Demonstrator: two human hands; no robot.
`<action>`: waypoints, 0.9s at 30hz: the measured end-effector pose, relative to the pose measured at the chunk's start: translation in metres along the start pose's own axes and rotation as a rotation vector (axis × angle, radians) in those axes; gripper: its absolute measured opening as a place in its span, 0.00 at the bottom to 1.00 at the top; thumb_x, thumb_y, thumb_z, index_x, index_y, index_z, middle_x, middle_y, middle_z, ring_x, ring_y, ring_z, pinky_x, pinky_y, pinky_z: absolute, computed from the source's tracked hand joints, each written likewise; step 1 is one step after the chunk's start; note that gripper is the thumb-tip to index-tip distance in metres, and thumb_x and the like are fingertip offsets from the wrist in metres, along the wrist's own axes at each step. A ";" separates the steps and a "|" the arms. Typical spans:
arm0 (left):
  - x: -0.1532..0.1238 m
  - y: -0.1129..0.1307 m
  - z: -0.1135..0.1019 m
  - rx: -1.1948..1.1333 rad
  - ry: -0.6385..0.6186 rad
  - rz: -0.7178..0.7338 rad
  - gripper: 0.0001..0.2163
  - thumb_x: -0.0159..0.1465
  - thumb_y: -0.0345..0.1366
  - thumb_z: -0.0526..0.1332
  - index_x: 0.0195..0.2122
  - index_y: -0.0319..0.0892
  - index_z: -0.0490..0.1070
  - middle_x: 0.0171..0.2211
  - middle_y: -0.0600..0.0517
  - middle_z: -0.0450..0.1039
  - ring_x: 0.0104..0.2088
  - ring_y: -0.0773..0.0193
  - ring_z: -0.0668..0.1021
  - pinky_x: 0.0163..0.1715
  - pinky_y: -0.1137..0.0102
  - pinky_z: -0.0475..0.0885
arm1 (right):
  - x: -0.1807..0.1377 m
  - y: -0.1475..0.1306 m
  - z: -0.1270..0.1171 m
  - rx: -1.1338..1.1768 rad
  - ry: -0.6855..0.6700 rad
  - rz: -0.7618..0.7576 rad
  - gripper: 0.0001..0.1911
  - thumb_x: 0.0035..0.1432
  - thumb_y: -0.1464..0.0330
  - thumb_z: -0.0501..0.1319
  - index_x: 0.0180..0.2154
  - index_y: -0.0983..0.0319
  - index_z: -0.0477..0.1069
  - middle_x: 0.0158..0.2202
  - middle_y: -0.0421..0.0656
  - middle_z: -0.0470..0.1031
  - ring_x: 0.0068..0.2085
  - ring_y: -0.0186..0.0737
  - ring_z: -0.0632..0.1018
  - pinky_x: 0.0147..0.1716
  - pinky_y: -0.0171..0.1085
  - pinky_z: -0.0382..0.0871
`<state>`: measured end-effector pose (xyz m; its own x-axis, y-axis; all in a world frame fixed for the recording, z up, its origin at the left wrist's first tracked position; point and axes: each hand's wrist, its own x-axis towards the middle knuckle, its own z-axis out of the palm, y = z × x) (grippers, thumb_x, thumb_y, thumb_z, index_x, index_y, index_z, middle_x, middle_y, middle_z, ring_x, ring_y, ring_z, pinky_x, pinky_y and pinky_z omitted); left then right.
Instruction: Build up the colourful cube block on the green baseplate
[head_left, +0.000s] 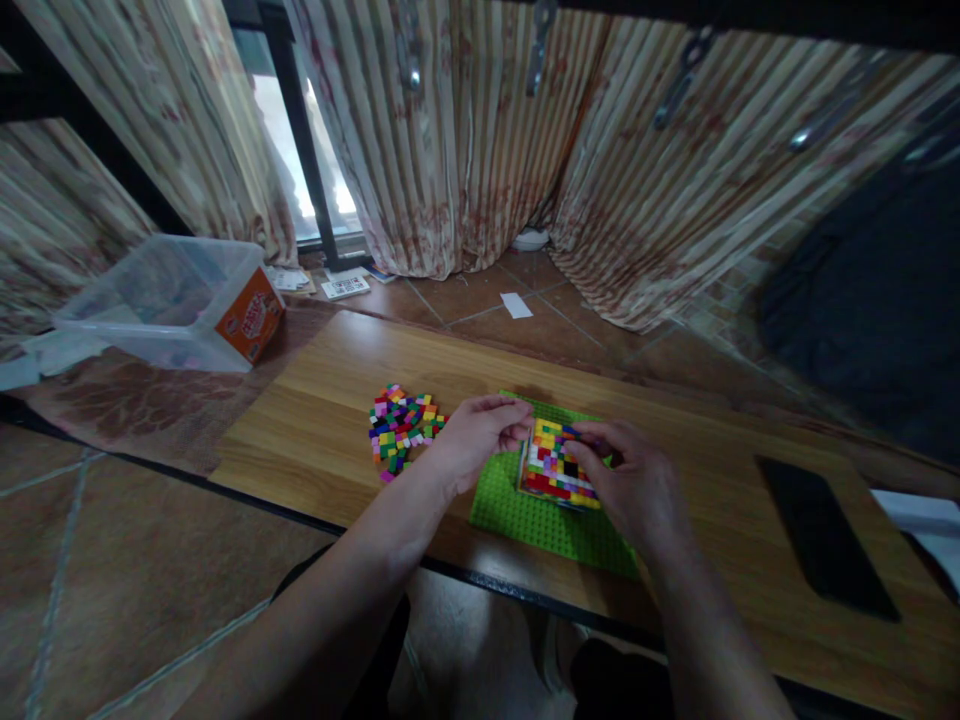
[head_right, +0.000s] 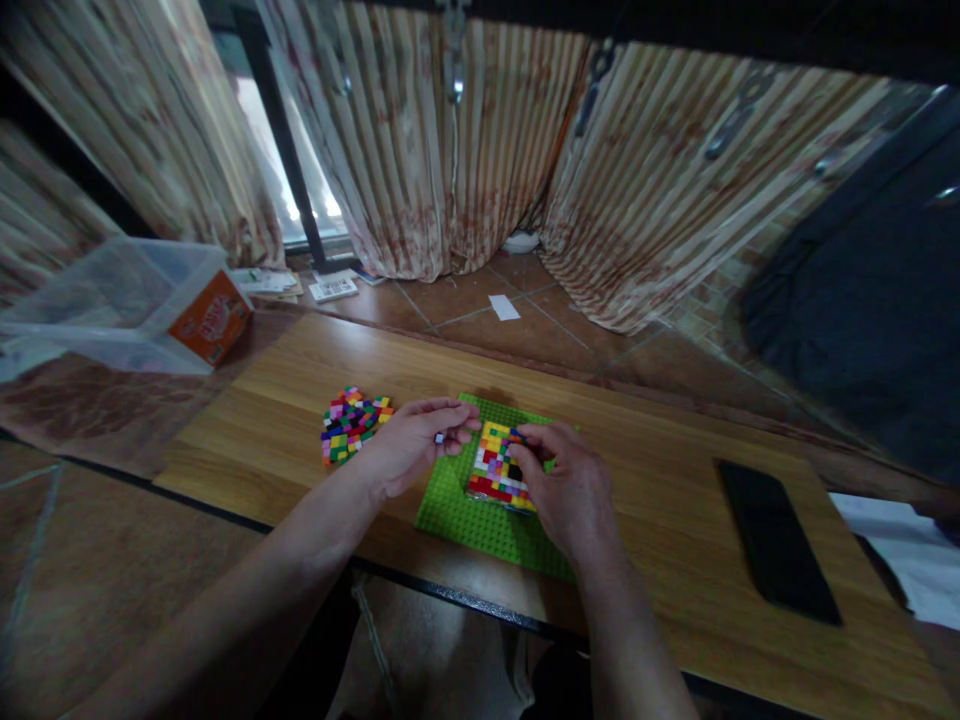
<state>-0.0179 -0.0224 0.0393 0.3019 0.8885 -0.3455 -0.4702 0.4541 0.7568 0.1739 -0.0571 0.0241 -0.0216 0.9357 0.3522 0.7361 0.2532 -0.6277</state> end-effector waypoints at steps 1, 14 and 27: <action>0.000 0.000 0.000 0.001 -0.002 -0.001 0.02 0.57 0.27 0.65 0.28 0.34 0.75 0.25 0.50 0.73 0.24 0.73 0.72 0.27 0.75 0.65 | 0.001 0.000 0.001 -0.005 0.011 0.007 0.10 0.57 0.60 0.62 0.38 0.58 0.77 0.33 0.43 0.76 0.30 0.39 0.75 0.32 0.39 0.70; -0.005 0.000 0.003 0.031 0.035 -0.002 0.02 0.58 0.27 0.65 0.29 0.35 0.76 0.26 0.50 0.74 0.24 0.73 0.72 0.28 0.75 0.66 | 0.003 0.005 0.002 -0.065 0.033 0.013 0.13 0.56 0.56 0.63 0.36 0.58 0.77 0.35 0.44 0.76 0.33 0.41 0.75 0.34 0.41 0.69; -0.002 -0.001 0.001 0.040 0.009 -0.011 0.03 0.58 0.29 0.65 0.30 0.34 0.76 0.26 0.50 0.74 0.24 0.74 0.72 0.27 0.76 0.64 | 0.003 0.009 0.004 -0.090 0.004 -0.028 0.16 0.60 0.55 0.58 0.38 0.59 0.77 0.37 0.46 0.78 0.36 0.43 0.77 0.38 0.43 0.70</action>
<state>-0.0172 -0.0250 0.0398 0.2997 0.8840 -0.3589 -0.4334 0.4612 0.7742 0.1774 -0.0514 0.0162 -0.0398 0.9276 0.3716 0.7931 0.2555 -0.5529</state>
